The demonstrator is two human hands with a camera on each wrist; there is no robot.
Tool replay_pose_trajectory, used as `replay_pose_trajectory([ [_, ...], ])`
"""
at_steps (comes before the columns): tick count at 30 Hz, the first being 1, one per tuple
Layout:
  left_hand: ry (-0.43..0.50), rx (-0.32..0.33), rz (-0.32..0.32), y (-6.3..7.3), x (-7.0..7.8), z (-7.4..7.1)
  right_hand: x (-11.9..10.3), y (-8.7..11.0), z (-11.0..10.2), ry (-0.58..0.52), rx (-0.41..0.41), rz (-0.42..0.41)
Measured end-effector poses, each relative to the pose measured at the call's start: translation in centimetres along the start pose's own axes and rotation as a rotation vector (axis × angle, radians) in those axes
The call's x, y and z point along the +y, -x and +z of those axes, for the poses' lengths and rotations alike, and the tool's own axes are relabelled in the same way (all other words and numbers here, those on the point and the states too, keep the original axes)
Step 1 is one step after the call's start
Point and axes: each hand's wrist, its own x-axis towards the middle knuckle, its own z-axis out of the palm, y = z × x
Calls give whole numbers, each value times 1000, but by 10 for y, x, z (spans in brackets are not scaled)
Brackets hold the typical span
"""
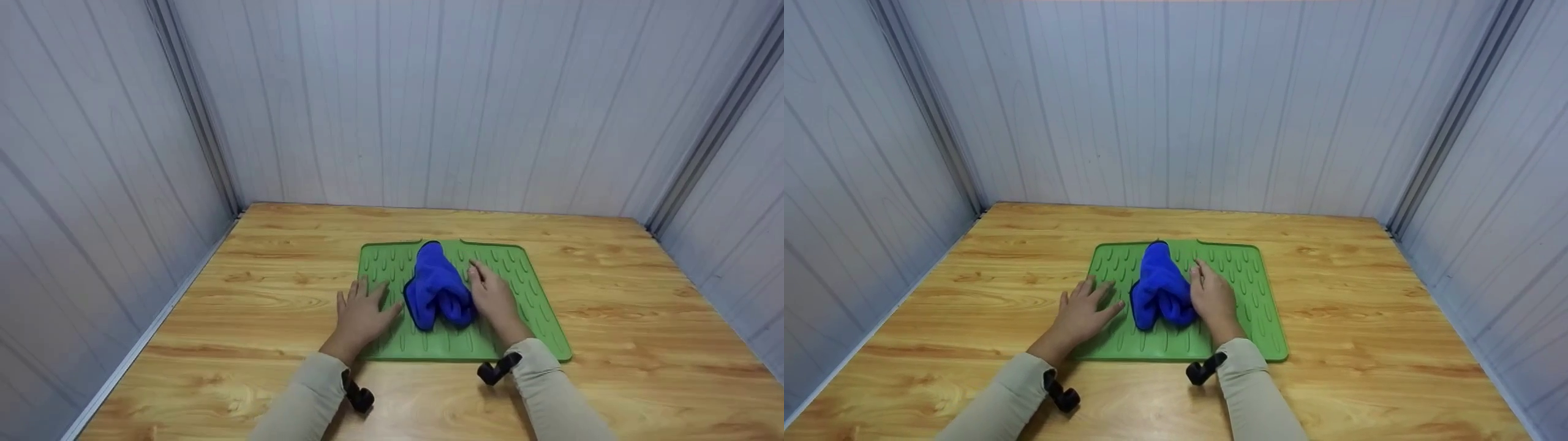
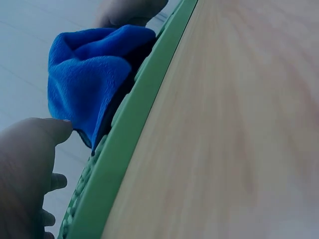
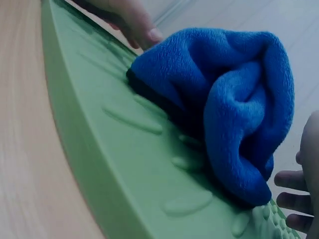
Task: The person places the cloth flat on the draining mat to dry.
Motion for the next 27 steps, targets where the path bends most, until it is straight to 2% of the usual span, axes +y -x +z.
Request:
replay_pose_trajectory([
  [7,-15,42,23,-3,18,15,7,2,0,66,-39,-25],
  [14,-71,147,15,-6,31,25,8,2,3,176,-29,-75],
  [20,-75,147,-23,-6,42,31,7,5,9,272,-15,-175],
  [27,-57,181,-7,-7,49,36,4,9,15,287,-12,-194],
])
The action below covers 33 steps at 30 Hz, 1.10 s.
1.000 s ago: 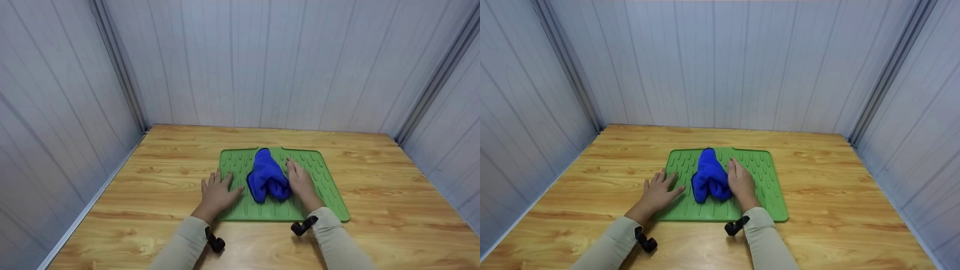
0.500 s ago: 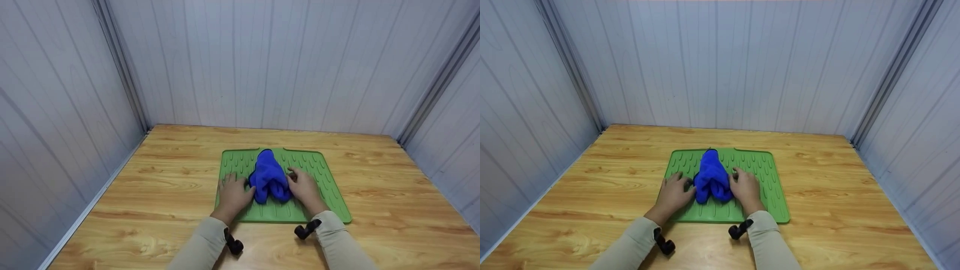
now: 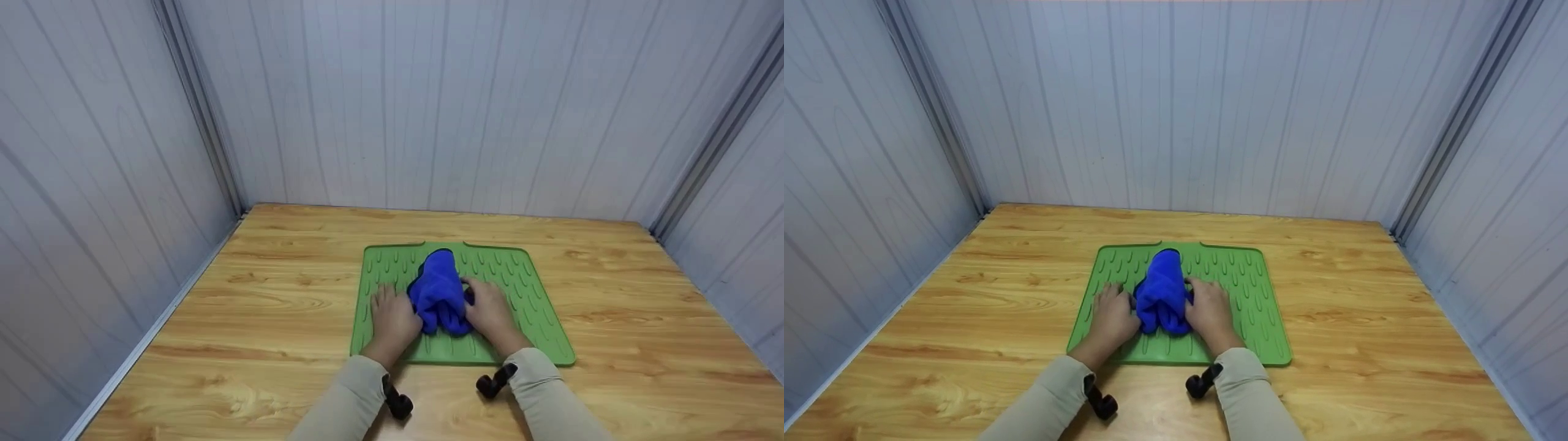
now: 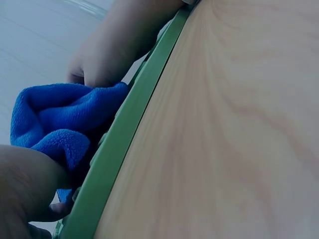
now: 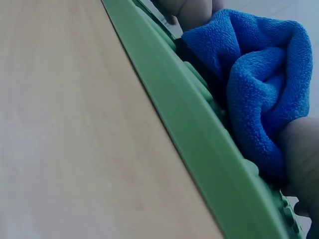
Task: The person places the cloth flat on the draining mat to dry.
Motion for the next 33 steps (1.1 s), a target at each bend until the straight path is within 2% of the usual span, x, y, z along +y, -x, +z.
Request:
replay_pose_trajectory([
  [3,-74,-3,-18,1,5,0,-1,0,1,4,-9,6],
  [8,-316,-32,-22,3,14,-2,-1,0,2,5,-18,34],
  [11,-367,-44,-17,3,18,-1,-1,0,2,4,-16,38],
  [16,-300,-34,-10,5,19,-1,0,1,3,-11,-24,25],
  [21,-249,-6,27,6,18,0,-1,1,3,-16,-39,15],
  [25,-174,18,37,4,16,4,-1,1,2,-20,-28,38],
  [29,-73,72,47,1,9,5,-1,1,-2,-93,-9,93],
  [33,-19,125,33,-6,2,3,2,-1,-5,-197,17,142],
])
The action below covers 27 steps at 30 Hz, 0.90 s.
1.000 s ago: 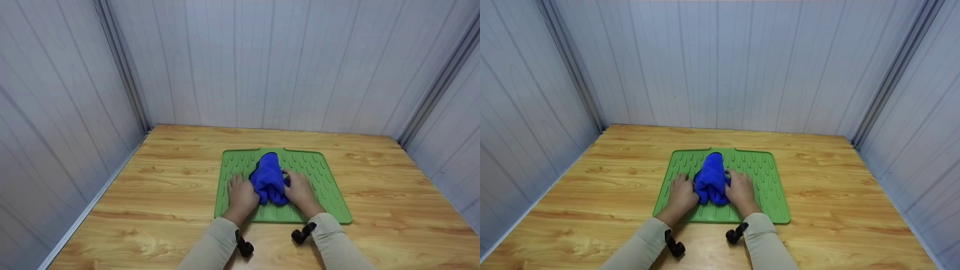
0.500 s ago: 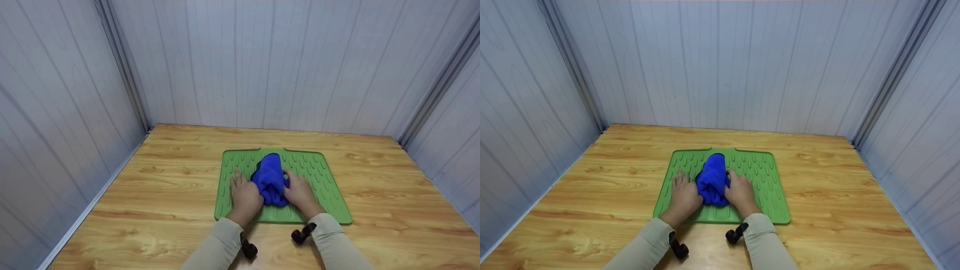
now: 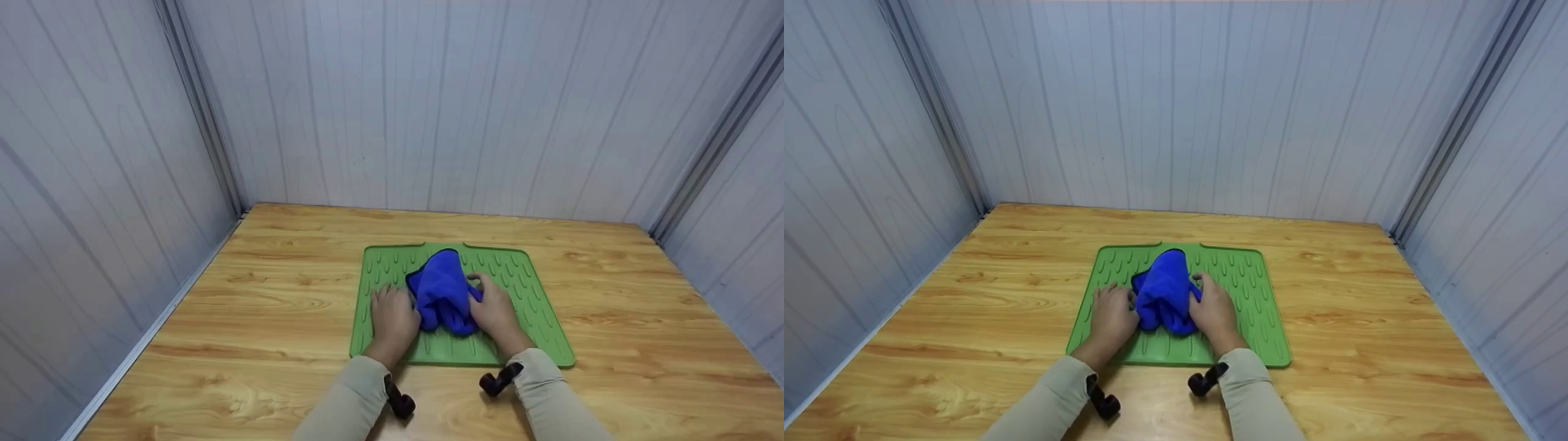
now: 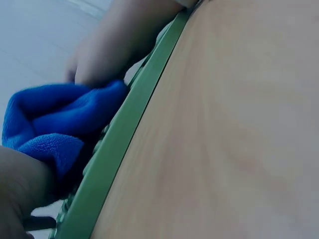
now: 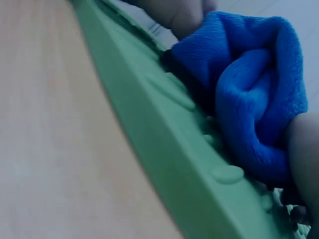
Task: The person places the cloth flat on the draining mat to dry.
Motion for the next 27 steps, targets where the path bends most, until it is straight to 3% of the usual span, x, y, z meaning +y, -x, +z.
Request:
replay_pose_trajectory([
  [13,341,106,-99,-7,-18,-5,9,-5,-12,-193,22,132],
  [20,526,101,-137,-13,-33,-10,18,-8,-25,-259,67,165],
  [27,667,87,-195,-19,-42,-16,26,-13,-33,-447,123,225],
])
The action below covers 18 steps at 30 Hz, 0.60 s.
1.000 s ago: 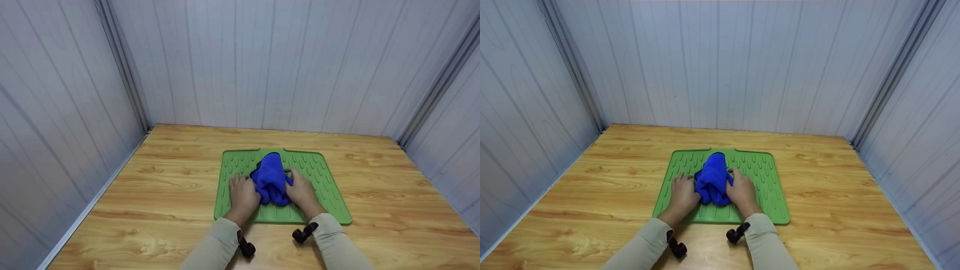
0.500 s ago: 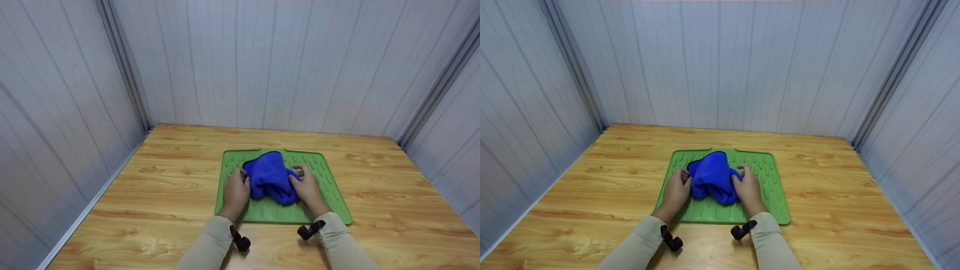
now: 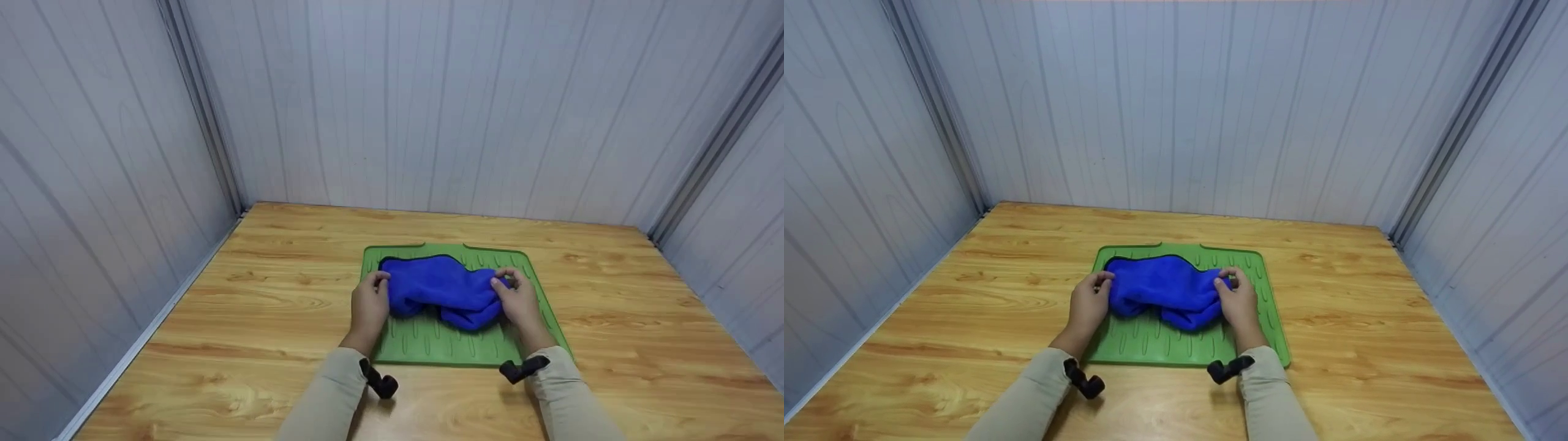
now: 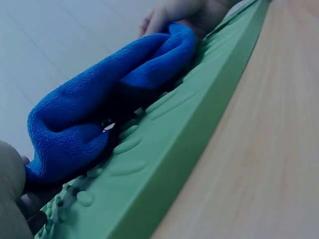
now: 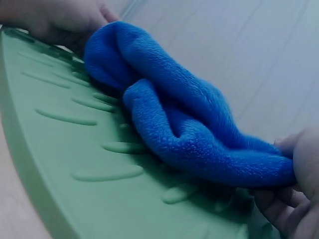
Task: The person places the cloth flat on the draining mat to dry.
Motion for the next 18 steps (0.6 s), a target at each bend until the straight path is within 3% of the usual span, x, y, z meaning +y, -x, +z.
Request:
replay_pose_trajectory([
  [7,76,28,-22,-9,-2,-10,2,-6,-13,-67,56,83],
  [12,97,14,-43,-16,-4,-19,2,-8,-21,-84,67,71],
  [18,110,27,-34,-20,-5,-26,7,-11,-25,-92,148,10],
])
